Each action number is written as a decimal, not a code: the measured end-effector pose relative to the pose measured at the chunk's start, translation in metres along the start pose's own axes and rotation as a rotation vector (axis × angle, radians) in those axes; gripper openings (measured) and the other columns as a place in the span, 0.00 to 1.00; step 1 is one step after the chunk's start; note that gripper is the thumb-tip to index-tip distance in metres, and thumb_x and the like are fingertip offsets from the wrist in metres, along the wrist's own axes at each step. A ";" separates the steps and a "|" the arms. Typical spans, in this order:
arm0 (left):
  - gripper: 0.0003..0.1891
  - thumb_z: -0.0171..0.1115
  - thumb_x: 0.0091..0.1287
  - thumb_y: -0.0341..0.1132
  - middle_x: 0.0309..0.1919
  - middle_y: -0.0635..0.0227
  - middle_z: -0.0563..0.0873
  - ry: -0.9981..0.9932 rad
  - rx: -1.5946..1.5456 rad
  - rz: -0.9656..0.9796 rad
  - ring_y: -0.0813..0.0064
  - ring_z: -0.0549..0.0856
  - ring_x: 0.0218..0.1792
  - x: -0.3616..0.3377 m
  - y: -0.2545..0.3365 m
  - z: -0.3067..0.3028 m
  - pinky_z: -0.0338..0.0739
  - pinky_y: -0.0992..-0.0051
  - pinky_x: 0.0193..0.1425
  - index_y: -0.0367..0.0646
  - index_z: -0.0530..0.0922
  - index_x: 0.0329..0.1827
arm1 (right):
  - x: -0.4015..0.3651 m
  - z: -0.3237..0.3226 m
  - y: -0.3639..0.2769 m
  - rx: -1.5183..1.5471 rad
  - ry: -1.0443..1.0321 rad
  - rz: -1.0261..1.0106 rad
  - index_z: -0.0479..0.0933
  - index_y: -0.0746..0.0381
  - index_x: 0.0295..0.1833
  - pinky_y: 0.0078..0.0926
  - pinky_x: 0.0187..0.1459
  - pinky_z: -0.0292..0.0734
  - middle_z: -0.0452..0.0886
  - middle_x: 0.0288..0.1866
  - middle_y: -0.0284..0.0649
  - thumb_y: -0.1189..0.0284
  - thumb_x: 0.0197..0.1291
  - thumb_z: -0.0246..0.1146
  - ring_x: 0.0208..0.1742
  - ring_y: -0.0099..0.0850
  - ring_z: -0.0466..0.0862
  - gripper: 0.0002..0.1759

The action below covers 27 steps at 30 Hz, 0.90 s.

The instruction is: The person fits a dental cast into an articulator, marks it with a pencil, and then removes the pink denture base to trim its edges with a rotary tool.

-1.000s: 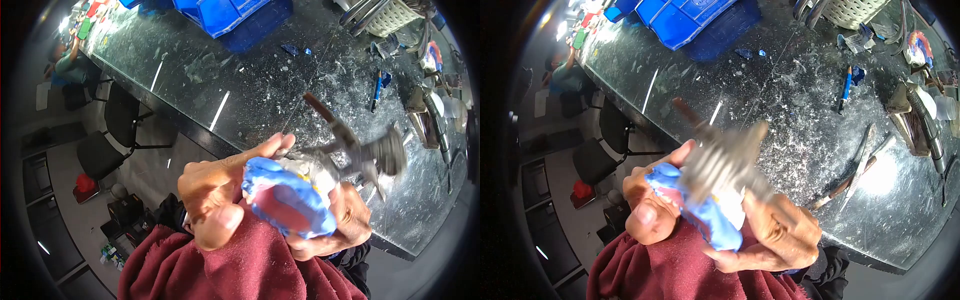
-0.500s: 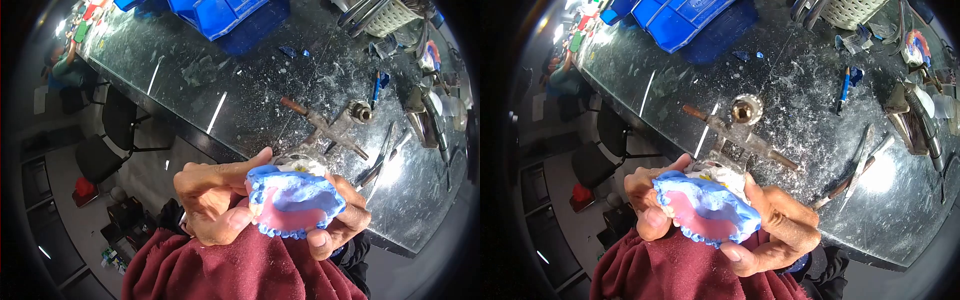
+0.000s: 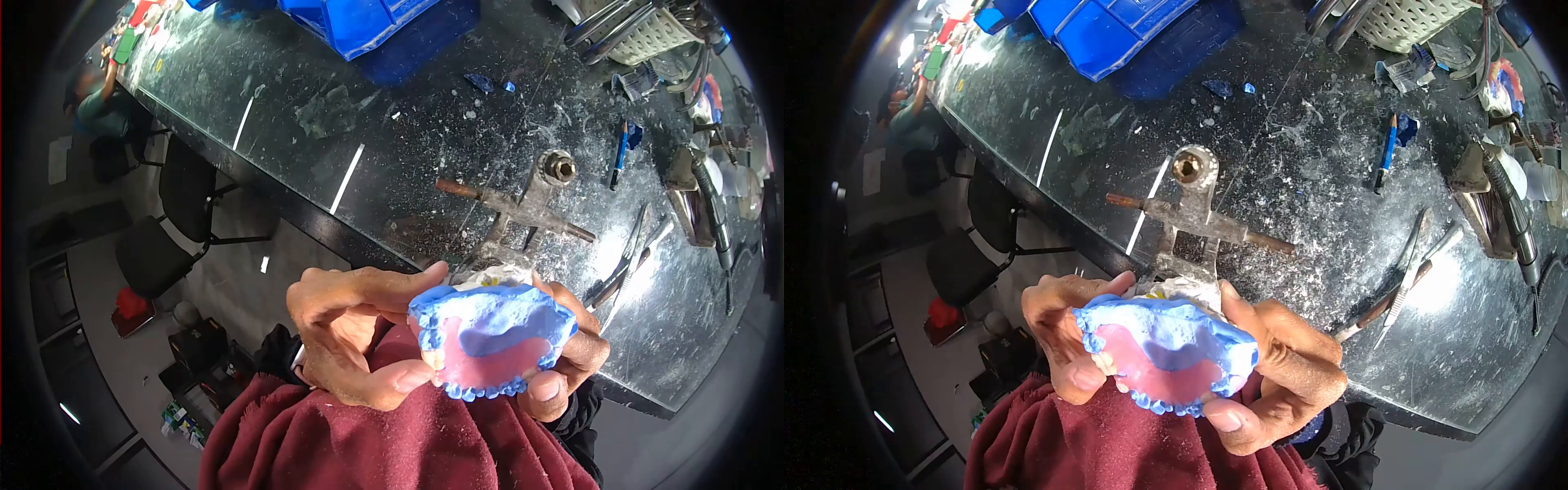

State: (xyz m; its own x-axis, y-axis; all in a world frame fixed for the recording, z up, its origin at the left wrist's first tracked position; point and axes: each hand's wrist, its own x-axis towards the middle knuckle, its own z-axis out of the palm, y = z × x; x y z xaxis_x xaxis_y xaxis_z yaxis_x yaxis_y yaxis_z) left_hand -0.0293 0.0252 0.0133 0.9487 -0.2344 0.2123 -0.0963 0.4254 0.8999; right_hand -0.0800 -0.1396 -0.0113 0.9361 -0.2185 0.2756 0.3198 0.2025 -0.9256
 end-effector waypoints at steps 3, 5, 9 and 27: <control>0.27 0.66 0.36 0.21 0.28 0.49 0.83 0.048 0.039 -0.049 0.69 0.85 0.29 -0.002 0.001 0.001 0.80 0.77 0.36 0.17 0.73 0.44 | 0.003 -0.003 0.000 -0.029 -0.052 0.001 0.71 0.80 0.50 0.18 0.25 0.69 0.77 0.27 0.44 0.63 0.43 0.68 0.23 0.24 0.74 0.34; 0.27 0.66 0.36 0.22 0.28 0.50 0.84 0.037 0.036 -0.037 0.70 0.85 0.29 -0.001 0.000 0.001 0.80 0.78 0.35 0.18 0.73 0.43 | 0.003 0.003 0.002 0.012 -0.001 -0.015 0.71 0.80 0.50 0.18 0.25 0.69 0.77 0.27 0.44 0.62 0.42 0.68 0.24 0.24 0.75 0.35; 0.26 0.68 0.35 0.23 0.29 0.51 0.84 0.008 0.059 -0.100 0.71 0.85 0.29 -0.004 -0.001 -0.003 0.80 0.79 0.35 0.19 0.74 0.42 | 0.003 0.007 0.007 0.035 0.065 -0.077 0.71 0.80 0.50 0.18 0.25 0.67 0.75 0.26 0.43 0.60 0.38 0.69 0.24 0.25 0.74 0.38; 0.34 0.76 0.38 0.39 0.31 0.50 0.81 -0.039 0.329 0.062 0.70 0.84 0.31 -0.010 -0.006 -0.004 0.80 0.77 0.36 0.28 0.67 0.43 | 0.002 0.009 -0.003 0.003 0.078 0.156 0.67 0.81 0.54 0.21 0.33 0.67 0.72 0.31 0.44 0.61 0.39 0.65 0.30 0.27 0.72 0.40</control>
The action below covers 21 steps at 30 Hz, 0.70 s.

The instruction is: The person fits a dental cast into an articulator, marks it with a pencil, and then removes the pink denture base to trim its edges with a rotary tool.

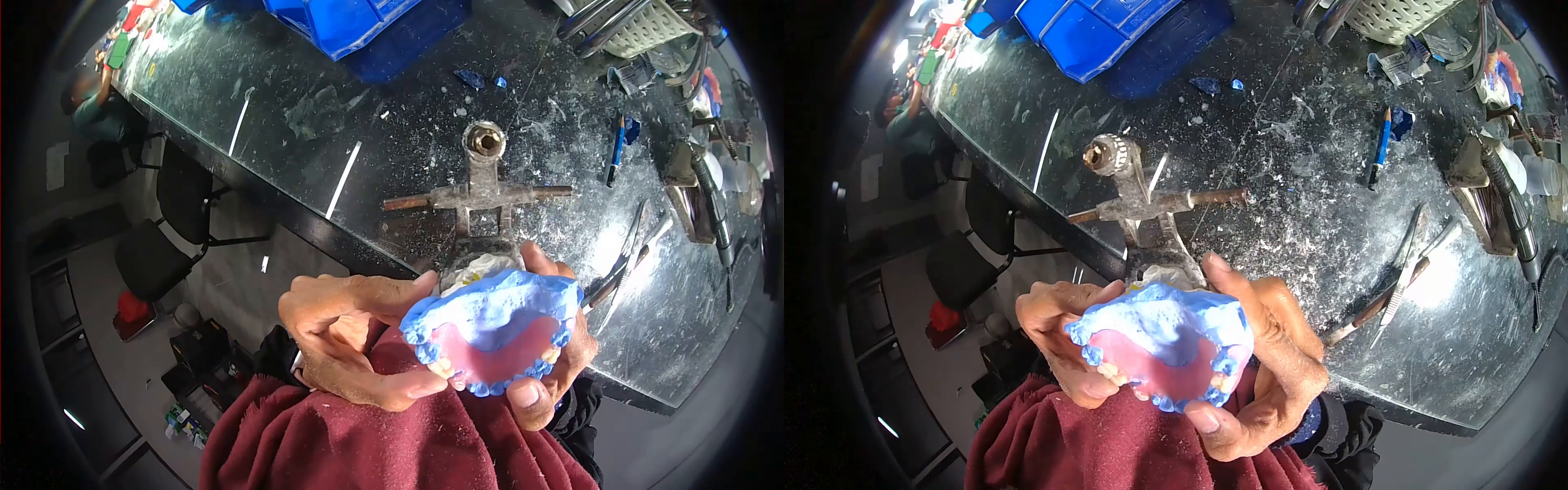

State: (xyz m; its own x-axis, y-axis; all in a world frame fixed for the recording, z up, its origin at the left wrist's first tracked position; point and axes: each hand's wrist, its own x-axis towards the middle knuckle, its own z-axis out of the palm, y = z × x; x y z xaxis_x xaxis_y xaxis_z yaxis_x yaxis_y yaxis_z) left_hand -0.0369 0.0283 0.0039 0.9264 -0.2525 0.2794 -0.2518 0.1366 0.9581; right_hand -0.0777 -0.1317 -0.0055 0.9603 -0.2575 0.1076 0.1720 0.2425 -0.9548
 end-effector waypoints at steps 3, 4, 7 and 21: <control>0.32 0.77 0.39 0.38 0.27 0.50 0.81 -0.052 0.097 0.013 0.71 0.84 0.26 0.002 0.002 -0.004 0.80 0.78 0.30 0.27 0.67 0.39 | -0.004 0.000 0.002 0.056 0.006 0.063 0.66 0.81 0.55 0.23 0.34 0.68 0.73 0.33 0.47 0.62 0.41 0.63 0.31 0.28 0.72 0.39; 0.30 0.77 0.39 0.37 0.25 0.51 0.81 -0.062 0.108 0.002 0.71 0.84 0.24 0.004 0.004 -0.005 0.79 0.79 0.27 0.26 0.68 0.37 | -0.004 0.000 0.002 0.065 0.000 0.088 0.66 0.81 0.54 0.23 0.34 0.68 0.73 0.34 0.48 0.62 0.42 0.63 0.31 0.28 0.73 0.39; 0.25 0.77 0.38 0.33 0.21 0.51 0.81 -0.062 0.109 -0.036 0.72 0.83 0.18 0.009 0.008 -0.004 0.78 0.79 0.20 0.26 0.70 0.30 | -0.001 -0.002 -0.006 0.051 -0.032 0.167 0.66 0.82 0.54 0.25 0.36 0.69 0.74 0.41 0.56 0.61 0.43 0.62 0.32 0.30 0.74 0.38; 0.20 0.81 0.31 0.38 0.18 0.55 0.82 -0.002 0.317 0.130 0.77 0.83 0.18 0.019 0.009 0.001 0.76 0.85 0.17 0.38 0.77 0.21 | 0.001 -0.008 -0.013 0.386 -0.097 0.647 0.67 0.77 0.54 0.34 0.56 0.65 0.64 0.59 0.60 0.54 0.50 0.56 0.57 0.43 0.71 0.36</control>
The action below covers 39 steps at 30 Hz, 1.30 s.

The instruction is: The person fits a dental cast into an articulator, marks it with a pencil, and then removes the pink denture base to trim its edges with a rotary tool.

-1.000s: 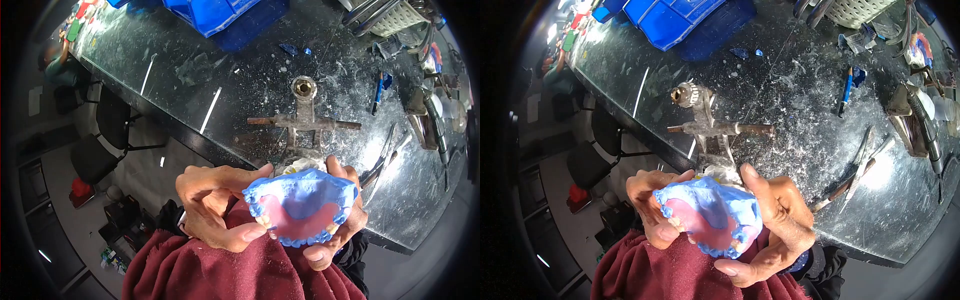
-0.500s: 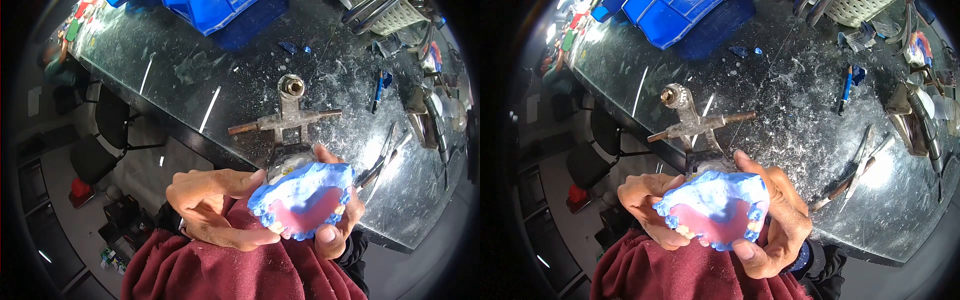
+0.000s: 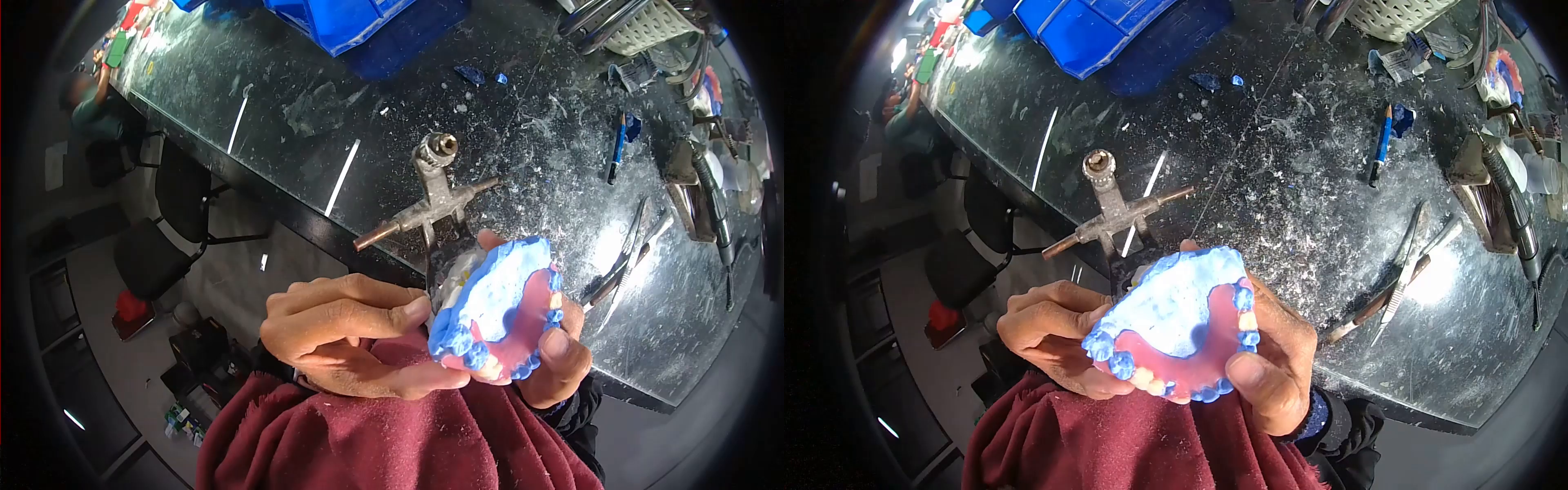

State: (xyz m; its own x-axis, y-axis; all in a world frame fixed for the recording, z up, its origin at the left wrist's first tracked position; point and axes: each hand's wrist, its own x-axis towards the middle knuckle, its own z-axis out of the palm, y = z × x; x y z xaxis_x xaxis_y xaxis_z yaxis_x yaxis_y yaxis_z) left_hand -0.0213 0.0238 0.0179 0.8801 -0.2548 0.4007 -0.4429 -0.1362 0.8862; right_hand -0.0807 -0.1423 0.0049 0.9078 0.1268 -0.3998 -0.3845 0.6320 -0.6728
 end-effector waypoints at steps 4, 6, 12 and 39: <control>0.19 0.81 0.32 0.37 0.17 0.57 0.82 0.056 -0.009 -0.008 0.77 0.82 0.16 -0.002 0.000 0.004 0.75 0.85 0.16 0.38 0.77 0.20 | -0.001 -0.007 0.003 0.024 -0.010 0.068 0.66 0.77 0.54 0.28 0.52 0.67 0.69 0.55 0.54 0.53 0.49 0.56 0.53 0.37 0.73 0.38; 0.19 0.80 0.32 0.36 0.16 0.57 0.82 0.045 0.006 -0.012 0.77 0.82 0.15 -0.001 0.001 0.004 0.74 0.85 0.15 0.38 0.77 0.19 | 0.000 -0.003 0.003 0.020 0.042 0.066 0.67 0.76 0.54 0.28 0.51 0.67 0.72 0.51 0.51 0.52 0.49 0.57 0.50 0.35 0.74 0.38; 0.23 0.78 0.37 0.41 0.15 0.61 0.78 -0.054 0.075 0.111 0.81 0.77 0.12 -0.002 -0.006 -0.002 0.68 0.86 0.13 0.39 0.70 0.19 | 0.000 0.003 0.000 0.153 0.068 0.088 0.66 0.78 0.53 0.29 0.51 0.68 0.76 0.46 0.49 0.54 0.50 0.56 0.47 0.35 0.76 0.37; 0.28 0.80 0.28 0.47 0.20 0.66 0.82 -0.155 0.099 0.202 0.80 0.80 0.17 0.028 -0.008 -0.008 0.71 0.86 0.18 0.37 0.81 0.29 | 0.003 0.009 0.005 0.249 0.085 0.332 0.71 0.77 0.47 0.27 0.41 0.76 0.79 0.38 0.50 0.50 0.59 0.50 0.37 0.35 0.80 0.34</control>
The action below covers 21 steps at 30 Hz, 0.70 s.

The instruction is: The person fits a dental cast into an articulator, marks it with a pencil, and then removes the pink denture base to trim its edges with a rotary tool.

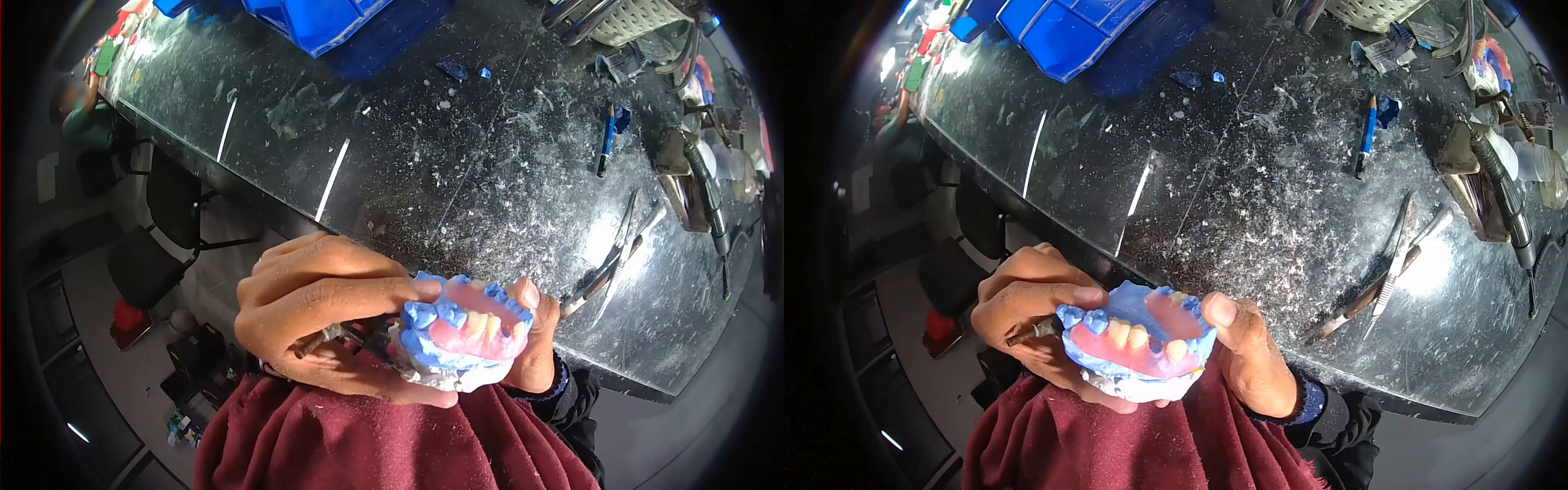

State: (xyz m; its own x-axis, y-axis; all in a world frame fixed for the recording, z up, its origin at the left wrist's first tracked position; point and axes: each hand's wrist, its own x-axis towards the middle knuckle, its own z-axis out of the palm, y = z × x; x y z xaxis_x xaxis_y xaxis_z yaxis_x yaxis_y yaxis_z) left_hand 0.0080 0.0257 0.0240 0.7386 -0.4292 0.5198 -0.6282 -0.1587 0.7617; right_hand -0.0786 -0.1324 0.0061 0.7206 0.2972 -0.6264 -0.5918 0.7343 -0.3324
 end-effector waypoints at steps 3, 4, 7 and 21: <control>0.28 0.80 0.29 0.48 0.19 0.62 0.82 0.039 -0.015 0.014 0.77 0.82 0.17 0.004 0.003 0.003 0.74 0.85 0.17 0.36 0.78 0.27 | 0.001 -0.001 -0.001 -0.069 -0.036 -0.027 0.70 0.77 0.47 0.28 0.33 0.78 0.79 0.37 0.51 0.48 0.59 0.48 0.32 0.37 0.80 0.36; 0.28 0.80 0.30 0.48 0.19 0.61 0.83 0.049 -0.013 0.015 0.76 0.82 0.17 0.005 0.004 0.004 0.75 0.84 0.17 0.36 0.77 0.26 | 0.001 0.000 -0.001 -0.090 -0.050 -0.033 0.70 0.77 0.47 0.28 0.31 0.79 0.78 0.36 0.51 0.48 0.60 0.47 0.31 0.38 0.80 0.36; 0.28 0.79 0.30 0.49 0.20 0.58 0.83 0.003 0.009 -0.007 0.75 0.83 0.18 0.004 0.005 0.001 0.75 0.84 0.16 0.36 0.76 0.25 | 0.003 0.001 -0.004 -0.120 -0.093 -0.022 0.69 0.76 0.47 0.29 0.27 0.79 0.78 0.35 0.53 0.46 0.60 0.44 0.27 0.40 0.81 0.38; 0.44 0.63 0.31 0.73 0.23 0.69 0.74 -0.135 0.381 0.166 0.81 0.73 0.17 -0.004 0.006 -0.003 0.70 0.85 0.18 0.39 0.65 0.36 | -0.002 0.001 -0.004 -0.234 -0.065 0.053 0.67 0.74 0.52 0.36 0.46 0.73 0.75 0.44 0.55 0.40 0.59 0.38 0.41 0.42 0.78 0.43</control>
State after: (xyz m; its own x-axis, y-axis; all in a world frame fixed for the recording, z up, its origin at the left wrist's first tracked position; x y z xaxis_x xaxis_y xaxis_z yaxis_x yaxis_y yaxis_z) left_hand 0.0022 0.0291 0.0277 0.5974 -0.5852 0.5483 -0.7997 -0.3836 0.4618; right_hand -0.0778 -0.1354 0.0090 0.7034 0.3763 -0.6030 -0.6917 0.5575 -0.4590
